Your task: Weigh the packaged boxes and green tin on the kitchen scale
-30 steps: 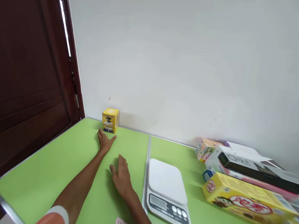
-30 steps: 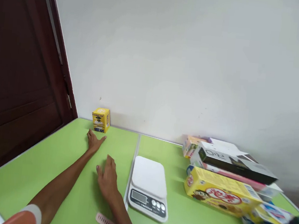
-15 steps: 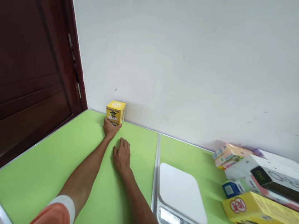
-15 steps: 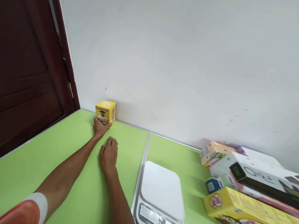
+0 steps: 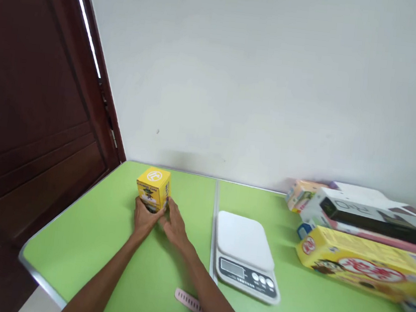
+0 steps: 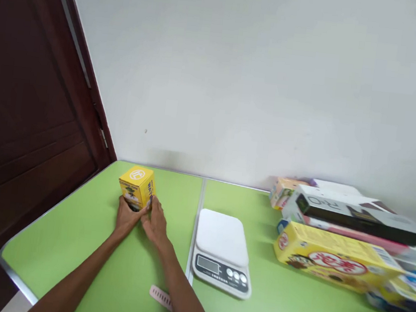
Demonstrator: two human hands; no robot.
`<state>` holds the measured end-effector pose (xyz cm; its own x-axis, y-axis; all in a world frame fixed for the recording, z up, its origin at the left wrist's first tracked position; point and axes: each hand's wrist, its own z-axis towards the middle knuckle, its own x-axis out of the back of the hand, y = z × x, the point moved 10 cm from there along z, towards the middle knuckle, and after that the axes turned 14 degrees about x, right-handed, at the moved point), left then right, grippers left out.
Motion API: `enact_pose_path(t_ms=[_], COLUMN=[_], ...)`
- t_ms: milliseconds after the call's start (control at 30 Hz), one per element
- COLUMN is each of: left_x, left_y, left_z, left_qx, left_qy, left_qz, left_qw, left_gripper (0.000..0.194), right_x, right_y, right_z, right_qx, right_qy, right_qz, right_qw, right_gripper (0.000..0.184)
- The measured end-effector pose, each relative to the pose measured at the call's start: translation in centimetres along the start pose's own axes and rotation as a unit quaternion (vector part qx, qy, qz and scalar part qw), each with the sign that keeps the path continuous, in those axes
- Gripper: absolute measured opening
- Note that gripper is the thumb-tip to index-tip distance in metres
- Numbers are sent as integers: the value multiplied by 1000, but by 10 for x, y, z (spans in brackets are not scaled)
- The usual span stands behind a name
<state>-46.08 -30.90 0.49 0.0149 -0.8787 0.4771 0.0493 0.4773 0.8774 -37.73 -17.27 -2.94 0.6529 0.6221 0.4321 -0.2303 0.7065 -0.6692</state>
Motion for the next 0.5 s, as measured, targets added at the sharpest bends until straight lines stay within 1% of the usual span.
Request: enact_pose_path(t_ms=[100, 133, 200, 267, 333, 400, 500], left_x=[19, 23, 27, 26, 16, -3, -39], left_y=[-3, 2, 20, 46, 73, 96, 118], left_z=[-20, -27, -44, -65, -90, -115, -152], left_qx=[-2, -13, -51, -96, -125, -139, -149], left_qy=[15, 16, 12, 1, -17, -50, -92], left_qz=[-16, -27, -58, -94, -119, -135, -124], left_qw=[1000, 999, 997, 991, 985, 980, 977], left_gripper=[73, 73, 71, 69, 67, 67, 71], right_x=[2, 7, 24, 53, 93, 136, 191], right_y=[-21, -29, -47, -64, -74, -75, -61], right_z=[-20, -24, -30, -35, -41, -51, -74], right_qx=[-20, -21, -5, 17, 32, 33, 8], right_qy=[4, 9, 25, 53, 89, 122, 149], right_qz=[-9, -20, -40, -59, -77, -95, -121], right_qw=[1000, 1000, 999, 997, 993, 987, 981], right_gripper=[84, 87, 89, 89, 88, 88, 88])
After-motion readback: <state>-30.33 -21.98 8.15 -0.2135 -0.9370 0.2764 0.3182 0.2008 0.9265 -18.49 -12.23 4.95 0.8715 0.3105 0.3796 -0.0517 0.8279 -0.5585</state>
